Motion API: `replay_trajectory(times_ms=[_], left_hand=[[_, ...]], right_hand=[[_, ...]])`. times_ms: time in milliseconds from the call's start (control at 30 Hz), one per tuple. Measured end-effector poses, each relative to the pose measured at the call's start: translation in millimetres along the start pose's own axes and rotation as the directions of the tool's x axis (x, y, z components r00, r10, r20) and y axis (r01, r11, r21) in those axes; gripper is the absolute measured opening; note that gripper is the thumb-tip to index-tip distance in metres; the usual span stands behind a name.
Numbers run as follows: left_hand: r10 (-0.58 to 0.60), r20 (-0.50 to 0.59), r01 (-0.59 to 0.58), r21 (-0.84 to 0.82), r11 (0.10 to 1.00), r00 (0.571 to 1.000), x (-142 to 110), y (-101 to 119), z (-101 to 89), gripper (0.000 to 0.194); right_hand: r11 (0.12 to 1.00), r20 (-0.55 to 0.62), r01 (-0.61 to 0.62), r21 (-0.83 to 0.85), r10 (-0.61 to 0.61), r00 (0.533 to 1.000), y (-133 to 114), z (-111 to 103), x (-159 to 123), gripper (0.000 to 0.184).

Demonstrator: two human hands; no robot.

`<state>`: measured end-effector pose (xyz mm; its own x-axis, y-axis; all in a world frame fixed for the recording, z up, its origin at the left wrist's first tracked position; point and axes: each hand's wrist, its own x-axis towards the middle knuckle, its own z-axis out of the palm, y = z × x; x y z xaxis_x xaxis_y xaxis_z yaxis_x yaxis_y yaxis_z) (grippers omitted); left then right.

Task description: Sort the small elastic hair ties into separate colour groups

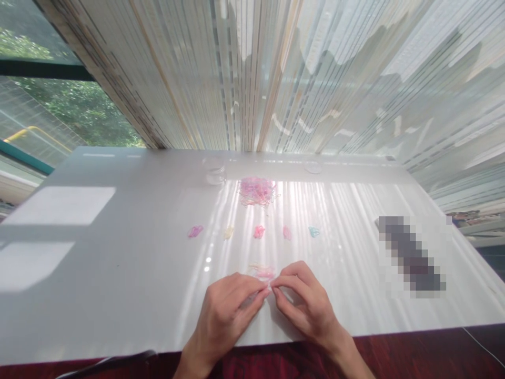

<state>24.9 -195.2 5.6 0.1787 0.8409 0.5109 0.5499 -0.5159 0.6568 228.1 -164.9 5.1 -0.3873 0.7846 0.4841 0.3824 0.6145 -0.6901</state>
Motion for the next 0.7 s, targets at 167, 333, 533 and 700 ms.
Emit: replay_trajectory(times_ms=[167, 333, 533, 700], left_hand=[[-0.059, -0.025, 0.059, -0.021, 0.998, 0.998, -4.0, -1.3, -3.1, 0.009], [-0.070, -0.050, 0.069, -0.034, 0.997, 0.996, -4.6, -1.8, -3.2, 0.010], [-0.093, -0.032, 0.092, -0.036, 0.995, 0.995, -5.7, -3.6, -2.7, 0.013], [-0.112, -0.011, 0.112, -0.028, 0.993, 0.994, -5.9, -3.3, -3.3, 0.011]], right_hand=[[0.999, -0.005, 0.014, 0.040, -0.014, 1.000, 0.6, 6.5, 1.1, 0.019], [0.999, -0.012, 0.010, 0.053, -0.009, 1.000, 1.8, 6.5, 2.3, 0.016], [0.998, -0.040, -0.001, 0.061, 0.004, 0.999, 3.4, 5.1, 2.4, 0.015], [0.997, -0.040, -0.005, 0.078, 0.008, 0.999, 3.6, 4.5, 0.3, 0.017]])
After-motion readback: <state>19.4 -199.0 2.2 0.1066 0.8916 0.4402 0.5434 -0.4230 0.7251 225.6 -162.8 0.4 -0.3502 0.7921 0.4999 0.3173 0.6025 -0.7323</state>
